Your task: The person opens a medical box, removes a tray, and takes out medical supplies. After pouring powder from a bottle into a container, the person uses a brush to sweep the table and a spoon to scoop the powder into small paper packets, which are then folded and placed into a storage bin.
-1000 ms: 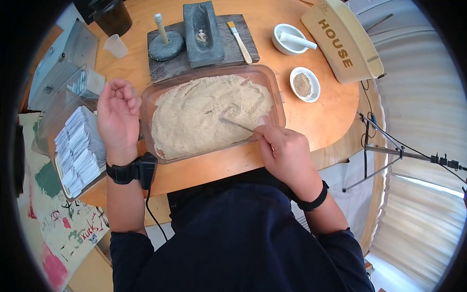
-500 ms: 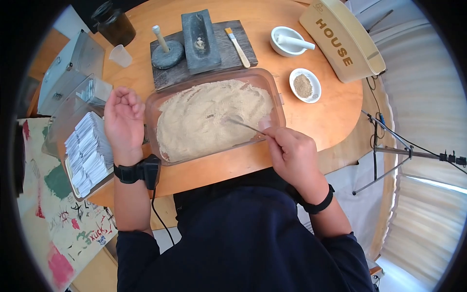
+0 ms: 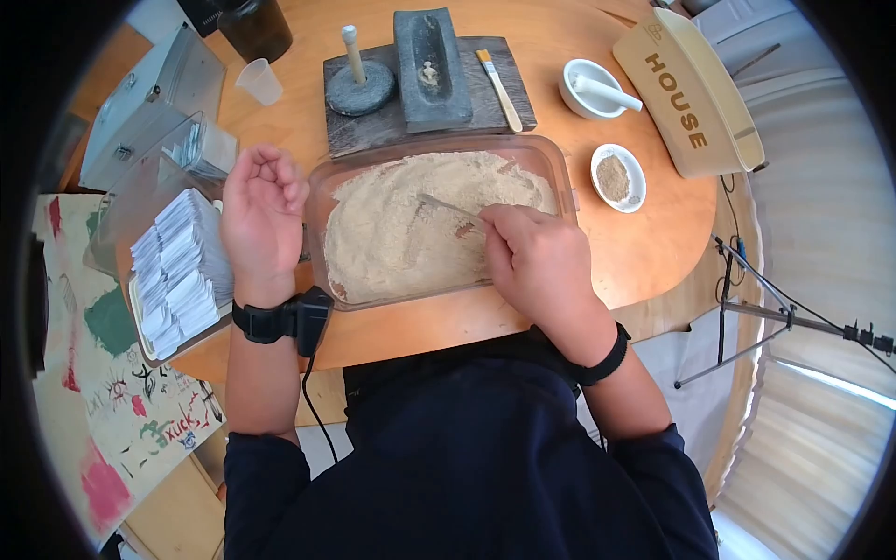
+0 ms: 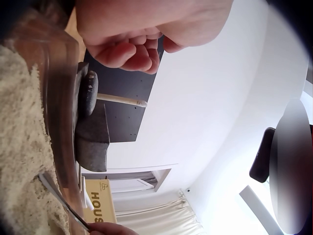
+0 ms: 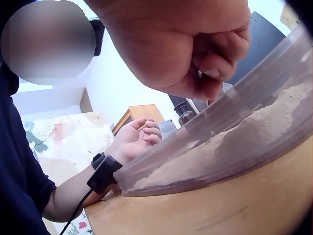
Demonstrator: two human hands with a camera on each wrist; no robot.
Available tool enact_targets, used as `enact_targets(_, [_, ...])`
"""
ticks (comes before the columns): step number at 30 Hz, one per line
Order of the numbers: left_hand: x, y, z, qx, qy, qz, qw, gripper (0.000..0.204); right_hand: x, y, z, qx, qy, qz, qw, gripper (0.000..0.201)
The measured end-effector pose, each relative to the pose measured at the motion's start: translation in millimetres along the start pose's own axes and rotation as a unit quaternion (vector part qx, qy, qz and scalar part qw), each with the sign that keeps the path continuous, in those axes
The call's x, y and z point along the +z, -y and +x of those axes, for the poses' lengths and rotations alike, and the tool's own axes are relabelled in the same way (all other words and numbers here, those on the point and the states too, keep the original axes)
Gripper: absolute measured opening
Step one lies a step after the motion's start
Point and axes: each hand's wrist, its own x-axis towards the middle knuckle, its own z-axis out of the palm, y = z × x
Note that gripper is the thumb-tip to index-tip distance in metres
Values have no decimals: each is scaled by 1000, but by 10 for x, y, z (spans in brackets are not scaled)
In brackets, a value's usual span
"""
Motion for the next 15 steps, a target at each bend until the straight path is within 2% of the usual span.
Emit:
enact_targets(5, [-6, 1, 2, -3, 4, -3, 1000, 27, 77, 48, 31, -26, 24, 56, 998, 9])
enact_targets(8, [8, 6, 8, -4, 2, -3, 1000, 27, 131, 3, 90, -18, 6, 9, 1000, 9])
enact_targets(11, [-9, 0, 6, 0, -1, 1, 1000, 27, 125, -1, 112, 25, -26, -8, 999, 9])
enact_targets(13, [-9, 12, 9, 0, 8, 1, 1000, 27, 83, 72, 95, -28, 21, 61, 998, 8])
enact_targets(15, [-14, 10, 14, -3, 0, -3, 1000, 27, 92, 140, 69, -33, 45, 77, 995, 8])
